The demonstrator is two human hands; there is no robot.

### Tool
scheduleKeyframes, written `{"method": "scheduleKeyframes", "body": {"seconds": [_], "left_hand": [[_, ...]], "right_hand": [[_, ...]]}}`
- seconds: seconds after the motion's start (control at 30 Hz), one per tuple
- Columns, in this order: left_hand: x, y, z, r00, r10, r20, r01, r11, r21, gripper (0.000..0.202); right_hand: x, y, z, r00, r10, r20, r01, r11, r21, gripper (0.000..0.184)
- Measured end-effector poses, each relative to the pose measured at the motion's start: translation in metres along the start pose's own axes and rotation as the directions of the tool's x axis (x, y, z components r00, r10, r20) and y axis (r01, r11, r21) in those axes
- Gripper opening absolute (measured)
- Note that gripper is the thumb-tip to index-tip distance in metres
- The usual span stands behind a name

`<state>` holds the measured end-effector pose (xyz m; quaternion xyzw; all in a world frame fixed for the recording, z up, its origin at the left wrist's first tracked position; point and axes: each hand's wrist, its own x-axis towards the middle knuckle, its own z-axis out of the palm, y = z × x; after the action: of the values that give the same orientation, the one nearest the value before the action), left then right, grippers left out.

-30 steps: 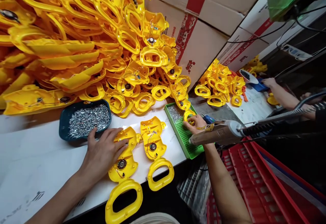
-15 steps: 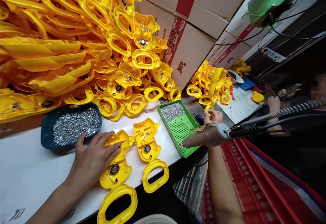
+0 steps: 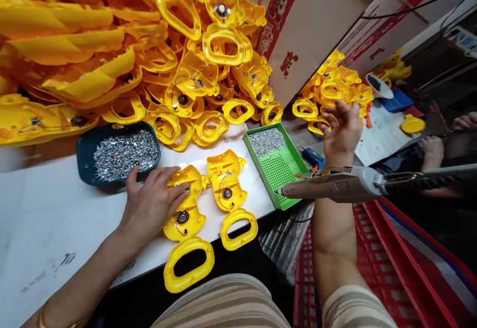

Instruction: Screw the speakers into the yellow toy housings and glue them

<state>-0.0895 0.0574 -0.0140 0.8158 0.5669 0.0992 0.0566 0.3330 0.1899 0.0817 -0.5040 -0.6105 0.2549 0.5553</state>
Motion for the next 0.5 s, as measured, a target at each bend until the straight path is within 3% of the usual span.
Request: {"method": "scheduleKeyframes", "body": {"seconds": [0.07,0.17,0.23,0.37,0.5], "left_hand": [[-0.001,0.003,-0.006,1.0,0.002,0.014,-0.002,1.0,0.02,0.031],[-0.002,0.006,-0.013,1.0,-0.012,0.014,0.013,1.0,-0.009,0.033],[-0.002,0.007,-0.016,1.0,-0.025,0.01,0.025,1.0,-0.017,0.035],[-0.005,0.006,-0.016,1.0,0.003,0.0,-0.003,0.999,0.043,0.04],[-0.007,0.003,-0.013,0.999,0.021,-0.024,-0.019,0.998,0.058,0.041]], "right_hand": [[-0.047,-0.015,0.004,0.975,0.212,0.071,-0.222,0.955,0.197,0.059],[-0.108,-0.035,0.011,0.933,0.258,0.25,-0.312,0.927,0.208,0.075],[-0.132,-0.043,0.016,0.9,0.287,0.327,-0.352,0.922,0.159,0.08],[-0.144,-0.048,0.023,0.868,0.305,0.392,-0.35,0.936,0.046,0.064],[-0.131,-0.049,0.031,0.963,0.166,0.211,-0.179,0.983,0.044,0.054]]}}
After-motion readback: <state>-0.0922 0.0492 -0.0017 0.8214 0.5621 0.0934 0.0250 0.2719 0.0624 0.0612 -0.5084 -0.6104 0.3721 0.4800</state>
